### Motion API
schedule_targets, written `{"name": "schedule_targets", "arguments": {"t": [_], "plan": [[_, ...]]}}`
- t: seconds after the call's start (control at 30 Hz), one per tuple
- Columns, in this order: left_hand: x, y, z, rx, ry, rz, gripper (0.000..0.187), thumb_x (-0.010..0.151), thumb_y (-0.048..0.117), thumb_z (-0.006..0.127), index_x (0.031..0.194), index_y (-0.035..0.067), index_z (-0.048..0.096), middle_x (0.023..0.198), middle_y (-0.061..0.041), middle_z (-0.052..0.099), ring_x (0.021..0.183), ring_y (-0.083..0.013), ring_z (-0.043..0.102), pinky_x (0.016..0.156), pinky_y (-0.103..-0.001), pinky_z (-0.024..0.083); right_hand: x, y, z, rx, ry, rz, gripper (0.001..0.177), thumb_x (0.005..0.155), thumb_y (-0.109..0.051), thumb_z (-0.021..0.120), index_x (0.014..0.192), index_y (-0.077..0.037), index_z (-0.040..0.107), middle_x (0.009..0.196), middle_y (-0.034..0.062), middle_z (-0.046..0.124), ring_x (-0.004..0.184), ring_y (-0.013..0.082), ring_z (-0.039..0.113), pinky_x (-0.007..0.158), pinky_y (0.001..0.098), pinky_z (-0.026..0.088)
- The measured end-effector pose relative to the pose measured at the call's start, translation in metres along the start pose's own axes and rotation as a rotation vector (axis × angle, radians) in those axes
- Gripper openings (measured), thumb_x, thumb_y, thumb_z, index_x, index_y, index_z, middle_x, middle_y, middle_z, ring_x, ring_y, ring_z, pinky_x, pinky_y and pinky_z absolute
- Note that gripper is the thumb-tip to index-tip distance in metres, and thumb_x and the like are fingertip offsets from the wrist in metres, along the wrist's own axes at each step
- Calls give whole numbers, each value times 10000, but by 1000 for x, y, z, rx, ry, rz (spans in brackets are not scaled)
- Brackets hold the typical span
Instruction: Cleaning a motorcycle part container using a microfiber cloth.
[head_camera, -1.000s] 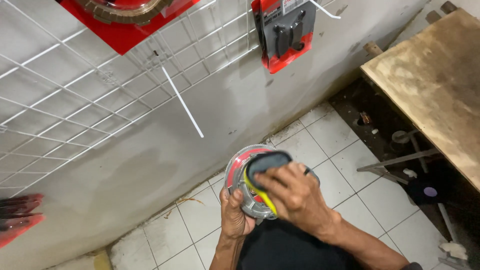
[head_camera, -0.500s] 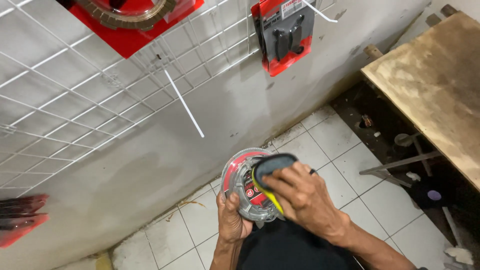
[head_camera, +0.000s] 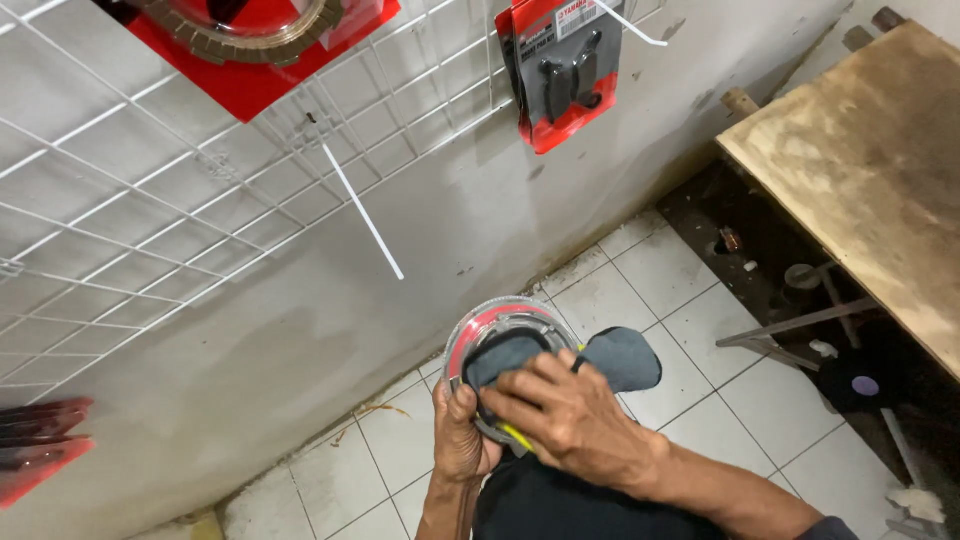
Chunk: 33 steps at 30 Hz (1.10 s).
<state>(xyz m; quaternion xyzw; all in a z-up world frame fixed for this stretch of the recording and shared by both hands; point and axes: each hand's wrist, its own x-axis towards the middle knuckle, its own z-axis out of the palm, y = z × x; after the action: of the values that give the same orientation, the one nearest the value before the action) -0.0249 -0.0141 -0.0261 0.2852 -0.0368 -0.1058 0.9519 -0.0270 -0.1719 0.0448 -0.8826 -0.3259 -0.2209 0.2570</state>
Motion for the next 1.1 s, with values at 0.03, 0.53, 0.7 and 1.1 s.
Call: {"name": "schedule_targets", "arguments": {"t": [0.03,0.53,0.7,1.1], "plan": [[-1,-1,-4,-32,-20,-15,561,885,225,826,1288,-67,566,1159,-173,689,997,-243,696,886,-334,598,2,4,1,-40,26,4,275,848,-173,776,1123,-163,765,1022,-19,692,824,136,501,641,264,431],[1,2,-8,-179,64,-133,659,968,384,655,1422,-63,485,1288,-229,652,1090,-295,688,936,-410,604,-14,17,-15,122,39,380,388,771,-275,801,1118,-101,784,1377,178,546,1194,313,497,975,408,467],[4,4,-1,-167,59,-108,679,941,384,712,1412,-58,503,1289,-214,660,1115,-287,681,961,-407,592,-18,10,-17,267,1,484,485,800,-230,754,1253,-66,701,1435,232,494,1278,346,490,1018,438,455],[6,-3,-18,-75,89,-135,659,941,354,707,1407,-68,508,1252,-234,671,1073,-296,699,917,-410,622,-58,45,-31,402,217,728,290,906,38,576,1179,65,668,1055,157,711,523,94,519,396,176,412]]}}
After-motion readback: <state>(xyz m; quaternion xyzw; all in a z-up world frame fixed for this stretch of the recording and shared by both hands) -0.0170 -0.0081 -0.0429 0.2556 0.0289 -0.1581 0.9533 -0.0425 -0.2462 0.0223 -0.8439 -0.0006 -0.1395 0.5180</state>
